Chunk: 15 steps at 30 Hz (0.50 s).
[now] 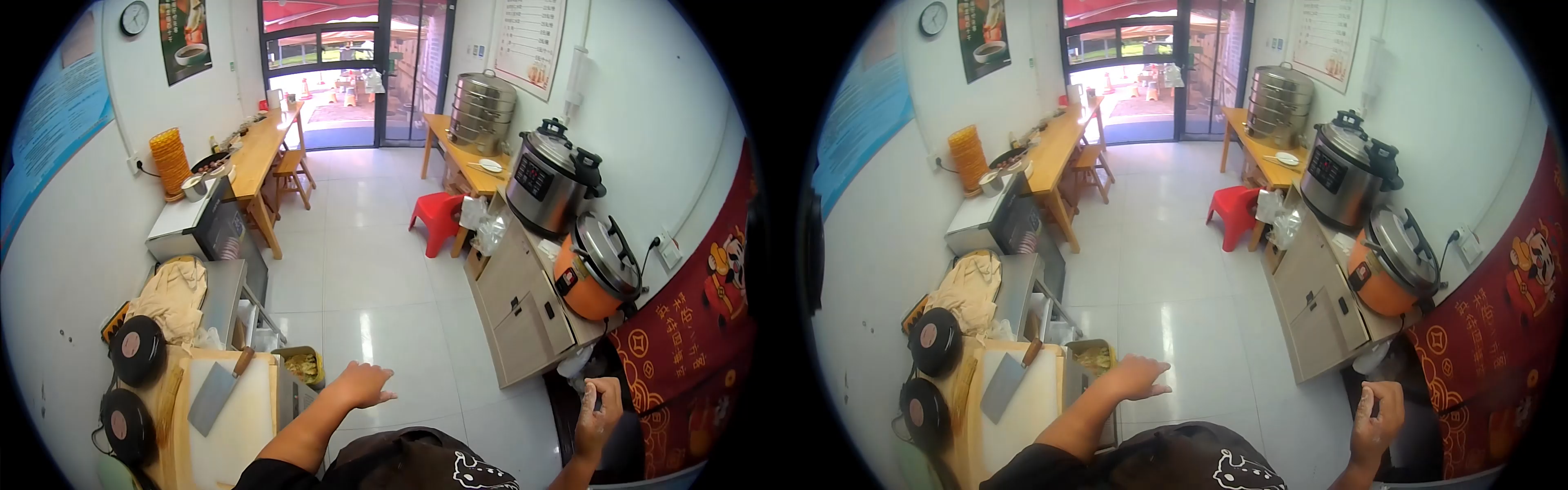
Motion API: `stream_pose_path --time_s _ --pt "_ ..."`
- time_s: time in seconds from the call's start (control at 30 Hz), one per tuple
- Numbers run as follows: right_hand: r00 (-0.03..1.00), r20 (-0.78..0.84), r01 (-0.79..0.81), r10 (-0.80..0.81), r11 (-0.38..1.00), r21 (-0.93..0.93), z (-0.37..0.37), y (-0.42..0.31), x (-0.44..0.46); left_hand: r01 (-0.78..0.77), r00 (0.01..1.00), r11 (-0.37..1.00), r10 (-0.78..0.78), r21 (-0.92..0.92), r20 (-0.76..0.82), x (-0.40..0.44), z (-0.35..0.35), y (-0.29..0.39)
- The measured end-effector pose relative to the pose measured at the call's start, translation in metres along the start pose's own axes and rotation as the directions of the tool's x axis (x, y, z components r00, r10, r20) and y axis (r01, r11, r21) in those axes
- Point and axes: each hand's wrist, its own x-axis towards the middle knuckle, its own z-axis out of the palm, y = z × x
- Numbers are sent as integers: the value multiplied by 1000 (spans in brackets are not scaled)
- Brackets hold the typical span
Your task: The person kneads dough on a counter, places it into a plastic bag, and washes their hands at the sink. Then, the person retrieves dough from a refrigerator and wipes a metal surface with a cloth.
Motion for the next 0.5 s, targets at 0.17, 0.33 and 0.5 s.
stream_pose_path --time_s 0.17,0.33,0.5 --pt "998 -16 -65 64 996 -60 0 1 -13 -56 998 998 56 36 8 9 -3 -7" --pt "995 35 -88 91 992 -90 1 1 -21 -63 995 998 61 25 79 18 -9 -8" --pt "977 122 -161 178 977 -138 9 9 -32 -110 991 994 109 18 72 23 -1 -12"
